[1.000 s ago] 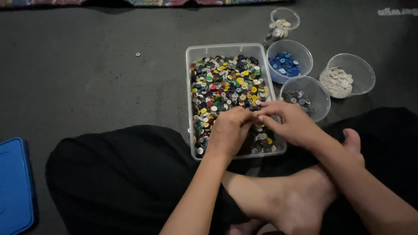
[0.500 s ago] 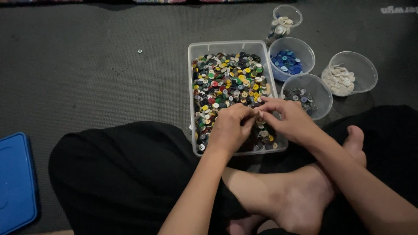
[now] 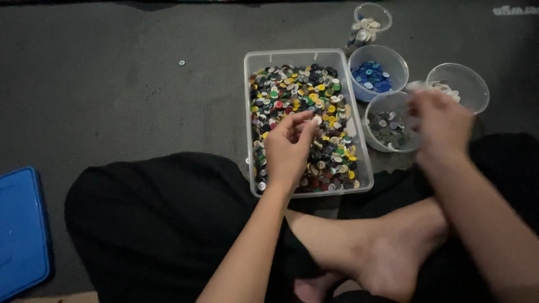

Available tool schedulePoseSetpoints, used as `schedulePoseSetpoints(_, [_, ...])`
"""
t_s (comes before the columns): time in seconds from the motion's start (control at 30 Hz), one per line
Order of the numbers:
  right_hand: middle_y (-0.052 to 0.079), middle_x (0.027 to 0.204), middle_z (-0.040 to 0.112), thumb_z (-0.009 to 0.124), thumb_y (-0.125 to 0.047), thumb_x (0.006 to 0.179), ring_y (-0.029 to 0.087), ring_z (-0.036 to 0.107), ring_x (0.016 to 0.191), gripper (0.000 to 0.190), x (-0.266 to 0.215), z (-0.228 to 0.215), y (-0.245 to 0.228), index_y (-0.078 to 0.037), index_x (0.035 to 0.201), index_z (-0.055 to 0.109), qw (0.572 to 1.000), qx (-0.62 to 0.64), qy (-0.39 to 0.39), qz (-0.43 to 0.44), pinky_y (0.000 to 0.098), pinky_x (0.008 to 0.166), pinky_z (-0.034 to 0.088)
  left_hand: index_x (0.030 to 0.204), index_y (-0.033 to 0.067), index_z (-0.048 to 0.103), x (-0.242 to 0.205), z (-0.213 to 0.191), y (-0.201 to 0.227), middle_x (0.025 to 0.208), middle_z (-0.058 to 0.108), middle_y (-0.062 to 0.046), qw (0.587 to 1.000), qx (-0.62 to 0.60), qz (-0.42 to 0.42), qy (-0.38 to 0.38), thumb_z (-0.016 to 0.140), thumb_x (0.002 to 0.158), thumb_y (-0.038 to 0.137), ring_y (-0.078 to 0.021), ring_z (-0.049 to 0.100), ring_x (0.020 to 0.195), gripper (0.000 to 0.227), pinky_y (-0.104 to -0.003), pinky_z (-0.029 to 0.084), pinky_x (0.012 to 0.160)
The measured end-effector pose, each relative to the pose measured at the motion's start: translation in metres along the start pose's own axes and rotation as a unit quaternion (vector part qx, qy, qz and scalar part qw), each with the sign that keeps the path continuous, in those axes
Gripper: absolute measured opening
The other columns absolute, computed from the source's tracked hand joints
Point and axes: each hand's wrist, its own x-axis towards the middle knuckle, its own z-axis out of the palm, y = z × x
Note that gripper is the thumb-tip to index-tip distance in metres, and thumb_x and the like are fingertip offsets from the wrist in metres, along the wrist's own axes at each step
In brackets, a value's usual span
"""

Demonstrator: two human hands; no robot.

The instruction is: Sorting various buttons from a large mixed container into smaller separate containers based on color and type.

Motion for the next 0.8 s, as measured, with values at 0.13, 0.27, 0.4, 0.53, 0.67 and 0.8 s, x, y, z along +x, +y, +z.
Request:
schedulePoseSetpoints(0.13, [-0.007,0.117,0.067,0.066,-0.030,0.096,0.002,0.061,0.102,0.028,0.006,-0.015,-0.014,-0.021,0.122,0.068,0.954,0.256,-0.003,0.155,0.0213,0.093,0.049,0.116,-0.0004,0.074,0.001,0.002,-0.004,0.088,0.078,-0.008,1.000,-0.021,-0.008,-0.004,0.071,0.092,0.014,-0.0122,0.077,0.081,0.028,-0.021,0.058,0.069])
schedulePoseSetpoints(0.27, [-0.001,0.138,0.062,0.061,-0.013,0.095,0.012,0.064,0.119,0.049,0.021,-0.016,0.013,-0.015,0.144,0.053,0.893,0.409,-0.056,0.179,0.0275,0.095,0.048,0.119,-0.0027,0.072,0.002,0.002,-0.010,0.090,0.078,-0.010,0.999,-0.043,-0.002,-0.025,0.069,0.093,0.010,-0.0132,0.078,0.084,0.029,-0.021,0.059,0.071])
schedulePoseSetpoints(0.4, [-0.002,0.113,0.067,0.058,-0.019,0.098,0.002,0.060,0.085,0.047,-0.025,0.001,-0.039,-0.014,0.144,0.057,0.974,0.185,-0.100,0.089,0.0152,0.072,0.048,0.119,-0.0007,0.073,0.002,0.003,-0.006,0.090,0.079,-0.009,0.999,-0.021,0.006,-0.034,0.069,0.093,0.007,-0.0128,0.078,0.084,0.028,-0.021,0.058,0.069])
schedulePoseSetpoints(0.53, [0.006,0.105,0.074,0.065,-0.021,0.100,0.015,0.067,0.084,0.030,-0.056,0.020,-0.043,-0.009,0.127,0.070,0.962,-0.093,-0.225,-0.122,0.0283,0.075,0.057,0.119,0.0027,0.074,0.000,0.005,-0.008,0.088,0.077,-0.006,0.998,0.001,0.034,-0.057,0.067,0.094,0.007,-0.0100,0.073,0.079,0.026,-0.021,0.056,0.068])
schedulePoseSetpoints(0.67, [0.004,0.079,0.073,0.076,-0.015,0.091,0.008,0.053,0.064,0.022,-0.060,0.034,-0.020,-0.002,0.109,0.080,0.931,-0.085,-0.289,-0.208,0.0201,0.058,0.041,0.120,0.0056,0.073,-0.004,0.002,-0.005,0.098,0.080,-0.005,0.993,0.060,0.072,-0.069,0.067,0.092,0.007,-0.0105,0.073,0.082,0.028,-0.023,0.059,0.074])
schedulePoseSetpoints(0.8, [-0.001,0.072,0.068,0.074,-0.013,0.094,0.005,0.048,0.061,0.015,-0.065,0.027,-0.025,-0.004,0.102,0.082,0.934,-0.070,-0.280,-0.211,0.0182,0.054,0.035,0.113,0.0033,0.074,-0.005,0.005,-0.009,0.096,0.080,-0.005,0.985,0.104,0.120,-0.066,0.072,0.090,0.010,-0.0112,0.074,0.081,0.024,-0.024,0.060,0.072])
